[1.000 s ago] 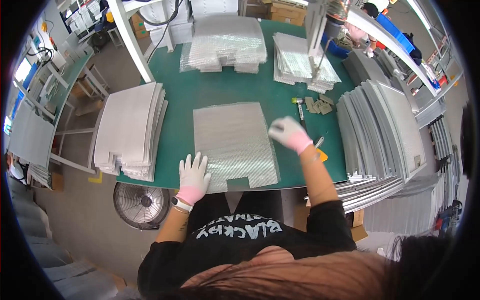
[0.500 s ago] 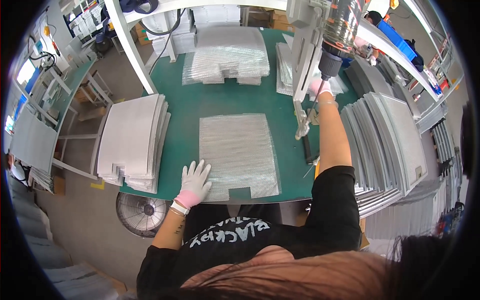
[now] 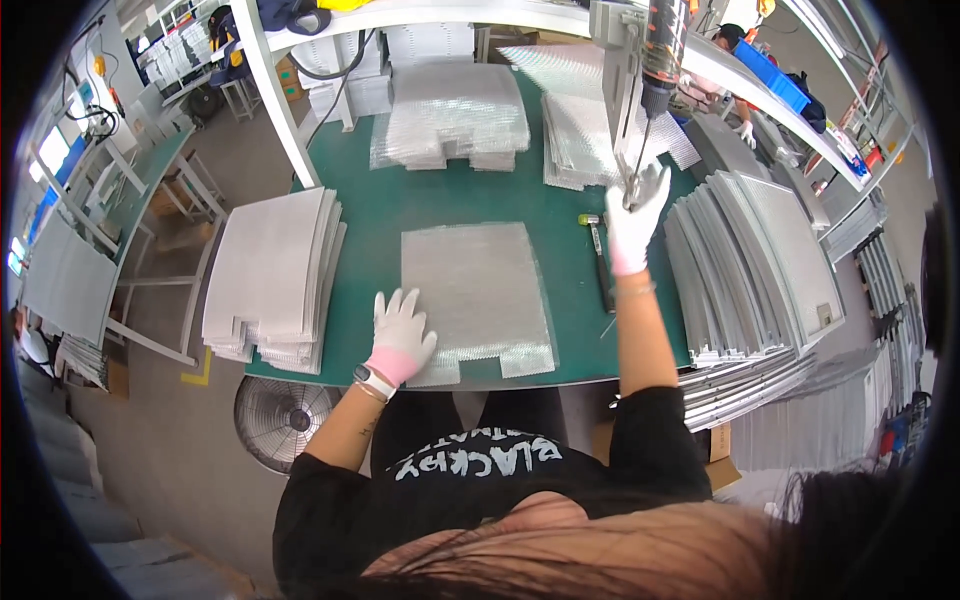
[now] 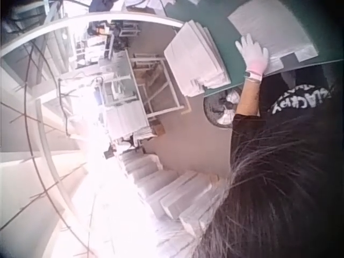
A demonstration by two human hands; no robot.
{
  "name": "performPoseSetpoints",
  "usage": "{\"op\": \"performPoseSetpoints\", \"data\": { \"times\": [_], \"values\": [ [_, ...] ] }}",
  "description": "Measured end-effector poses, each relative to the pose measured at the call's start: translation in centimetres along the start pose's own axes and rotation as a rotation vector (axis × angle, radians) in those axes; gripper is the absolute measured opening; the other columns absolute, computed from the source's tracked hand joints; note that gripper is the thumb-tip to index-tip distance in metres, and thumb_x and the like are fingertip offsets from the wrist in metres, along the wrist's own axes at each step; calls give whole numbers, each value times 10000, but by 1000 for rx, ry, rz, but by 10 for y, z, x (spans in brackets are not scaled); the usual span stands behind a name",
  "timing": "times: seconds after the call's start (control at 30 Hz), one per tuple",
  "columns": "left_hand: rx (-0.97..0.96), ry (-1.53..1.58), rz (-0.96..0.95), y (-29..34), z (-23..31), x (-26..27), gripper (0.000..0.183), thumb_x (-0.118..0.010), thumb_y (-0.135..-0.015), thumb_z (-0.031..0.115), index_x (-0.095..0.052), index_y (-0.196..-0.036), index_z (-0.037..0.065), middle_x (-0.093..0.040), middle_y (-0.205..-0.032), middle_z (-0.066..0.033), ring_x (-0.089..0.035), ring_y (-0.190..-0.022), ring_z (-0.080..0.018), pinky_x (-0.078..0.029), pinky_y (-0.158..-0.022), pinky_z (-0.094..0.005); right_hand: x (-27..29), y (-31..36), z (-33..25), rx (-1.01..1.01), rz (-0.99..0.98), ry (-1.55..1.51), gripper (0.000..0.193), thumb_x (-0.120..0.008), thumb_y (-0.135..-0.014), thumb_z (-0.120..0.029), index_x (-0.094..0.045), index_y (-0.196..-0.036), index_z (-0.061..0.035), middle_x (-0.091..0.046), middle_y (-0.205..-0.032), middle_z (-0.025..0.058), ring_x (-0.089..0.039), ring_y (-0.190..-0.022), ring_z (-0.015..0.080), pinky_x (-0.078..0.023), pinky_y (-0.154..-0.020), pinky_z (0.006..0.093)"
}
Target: Assembling metal mesh filters by applying frames and securing them with a hammer and power screwdriver.
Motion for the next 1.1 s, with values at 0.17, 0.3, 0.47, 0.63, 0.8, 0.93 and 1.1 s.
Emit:
{"op": "performPoseSetpoints", "data": {
  "times": [0.17,0.3,0.47,0.63,0.8,0.93,1.1],
  "values": [
    [-65,1042,320,10,66,39,683,-649,-865,390,-496,-1366,-49,-445,-1455,-246,-374,-1386,-386,-246,-1171,-512,-19,174,-50,192,-162,-165,1247,-829,-561,-211,-83,-1530,35,-259,-1519,251,-288,-1417,373,-263,-1165,504],
    [254,1833,590,30,95,54,435,-532,-975,87,-457,-1375,-67,-564,-1347,-201,-577,-1224,-284,-468,-1034,-392,-8,215,-126,183,-646,340,1109,-897,-536,-372,-373,-1449,-25,-256,-1484,304,-258,-1380,506,-207,-1144,597],
    [200,1777,295,53,21,50,477,-559,-903,-2,-473,-1370,-51,-663,-1174,-148,-674,-891,-172,-528,-857,-278,43,146,-130,39,-509,582,820,-774,-770,-218,-385,-1464,-19,-397,-1426,331,-400,-1321,471,-336,-1105,492],
    [441,1204,389,44,28,32,693,-703,-849,150,-397,-1446,-23,-644,-1160,-142,-654,-833,-192,-523,-826,-341,38,152,-113,-452,-711,488,837,-746,-800,-203,-325,-1501,-24,-660,-1063,239,-669,-928,366,-528,-849,392],
    [217,399,306,32,21,10,864,-816,-737,357,-429,-1426,8,-617,-1041,-180,-617,-936,-334,-506,-831,-434,28,175,-59,-245,-681,508,864,-739,-802,-226,-293,-1518,-40,-666,-1059,268,-661,-944,411,-524,-845,393],
    [298,189,121,26,19,-14,863,-779,-748,466,-447,-1413,29,-607,-980,-159,-618,-911,-325,-510,-788,-428,19,183,-45,-465,-869,689,830,-709,-830,-308,-306,-1507,-43,-654,-1117,262,-653,-989,401,-519,-862,421],
    [301,192,92,26,16,-19,877,-761,-749,510,-444,-1424,47,-609,-989,-153,-618,-915,-317,-511,-793,-422,25,199,-20,-324,-852,726,776,-683,-856,-351,-346,-1481,-39,-652,-1145,243,-641,-1035,390,-507,-896,427]
  ]
}}
Point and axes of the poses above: each hand's wrist, its own y-axis away from the middle knuckle, its own x-axis out of the back of the hand, z = x × y, the point moved 1 cm from there along -y, towards the middle knuckle
